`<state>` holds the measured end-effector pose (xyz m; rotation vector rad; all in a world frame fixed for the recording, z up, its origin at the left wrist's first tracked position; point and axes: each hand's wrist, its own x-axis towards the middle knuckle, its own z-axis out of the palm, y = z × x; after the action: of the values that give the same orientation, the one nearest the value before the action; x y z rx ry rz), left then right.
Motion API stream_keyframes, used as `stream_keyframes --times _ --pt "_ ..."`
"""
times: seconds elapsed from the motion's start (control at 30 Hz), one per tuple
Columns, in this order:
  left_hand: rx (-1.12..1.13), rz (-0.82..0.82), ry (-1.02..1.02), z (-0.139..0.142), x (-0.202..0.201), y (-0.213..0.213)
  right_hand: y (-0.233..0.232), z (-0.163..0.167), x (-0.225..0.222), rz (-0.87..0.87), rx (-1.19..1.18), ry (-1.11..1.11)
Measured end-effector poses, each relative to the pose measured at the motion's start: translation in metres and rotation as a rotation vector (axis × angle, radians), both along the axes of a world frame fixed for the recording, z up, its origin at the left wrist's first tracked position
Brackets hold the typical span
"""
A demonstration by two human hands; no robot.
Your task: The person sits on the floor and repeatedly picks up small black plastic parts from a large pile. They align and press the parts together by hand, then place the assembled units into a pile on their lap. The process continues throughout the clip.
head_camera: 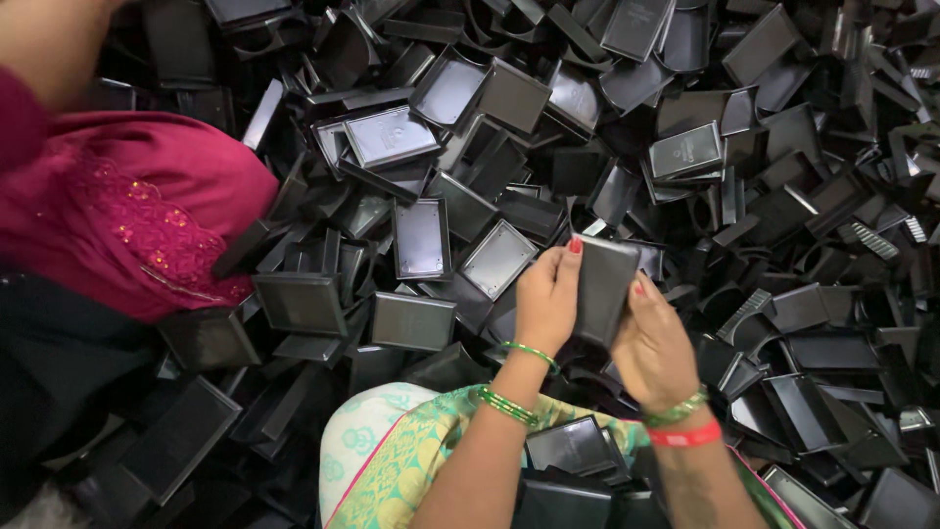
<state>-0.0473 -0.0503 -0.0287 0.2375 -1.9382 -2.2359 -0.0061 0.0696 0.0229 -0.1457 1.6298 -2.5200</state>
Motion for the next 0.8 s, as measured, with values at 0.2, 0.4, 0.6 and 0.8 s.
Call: stream_keyframes --times 0.2,0.4,0.6,0.8 --pt "-0.194 0.151 0.169 0.021 0.013 -0.004 0.034 -0.039 0.031 -0.133 0.469 0.016" --pt "-0.286 0.091 0.250 0.031 0.016 -0.023 0.042 -0.015 0.040 0.008 0.902 0.007" --pt "0.457 0.259 0.263 0.022 0.003 -0.055 0.032 0.000 0.063 0.938 1.221 0.277" --pt "0.161 0.239 0.058 0.026 0.001 -0.047 0.028 -0.013 -0.027 1.217 1.141 -0.013"
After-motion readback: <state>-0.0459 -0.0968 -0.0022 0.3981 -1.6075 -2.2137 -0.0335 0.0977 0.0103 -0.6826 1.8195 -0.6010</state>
